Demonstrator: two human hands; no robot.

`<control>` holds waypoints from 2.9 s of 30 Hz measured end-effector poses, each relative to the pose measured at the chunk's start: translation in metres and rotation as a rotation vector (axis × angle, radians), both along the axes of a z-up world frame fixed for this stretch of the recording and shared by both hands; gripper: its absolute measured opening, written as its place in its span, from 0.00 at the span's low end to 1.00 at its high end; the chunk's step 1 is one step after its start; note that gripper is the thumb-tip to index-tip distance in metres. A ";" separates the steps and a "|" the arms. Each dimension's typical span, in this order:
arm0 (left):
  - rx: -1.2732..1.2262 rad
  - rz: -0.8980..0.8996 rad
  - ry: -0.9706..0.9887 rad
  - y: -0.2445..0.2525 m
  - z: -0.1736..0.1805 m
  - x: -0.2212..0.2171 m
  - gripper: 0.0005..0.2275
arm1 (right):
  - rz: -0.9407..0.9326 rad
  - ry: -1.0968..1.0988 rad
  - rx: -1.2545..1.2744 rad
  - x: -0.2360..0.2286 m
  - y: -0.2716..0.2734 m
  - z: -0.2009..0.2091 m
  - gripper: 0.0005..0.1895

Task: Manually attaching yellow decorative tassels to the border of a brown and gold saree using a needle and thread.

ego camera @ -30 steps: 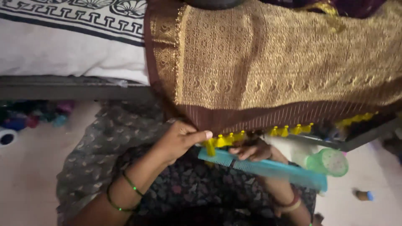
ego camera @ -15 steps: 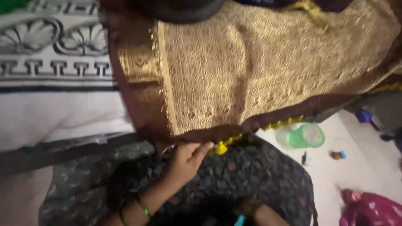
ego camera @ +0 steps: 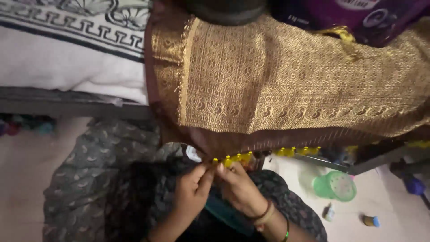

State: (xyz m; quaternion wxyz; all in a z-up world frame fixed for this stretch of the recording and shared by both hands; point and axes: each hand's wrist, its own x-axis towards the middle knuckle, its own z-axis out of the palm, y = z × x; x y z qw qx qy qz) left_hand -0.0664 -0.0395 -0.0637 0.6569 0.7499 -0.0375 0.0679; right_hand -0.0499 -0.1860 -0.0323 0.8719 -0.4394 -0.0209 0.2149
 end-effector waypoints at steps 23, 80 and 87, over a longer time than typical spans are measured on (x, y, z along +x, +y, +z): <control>-0.485 -0.370 0.226 0.011 0.009 0.038 0.10 | -0.289 -0.664 -0.977 -0.023 -0.057 0.019 0.06; -0.863 -0.435 0.472 0.021 0.042 0.010 0.08 | -0.466 -0.547 -0.638 -0.077 0.007 0.068 0.09; -0.869 -0.409 0.458 0.025 0.041 0.007 0.08 | -0.434 -0.380 -0.403 -0.074 0.029 0.036 0.17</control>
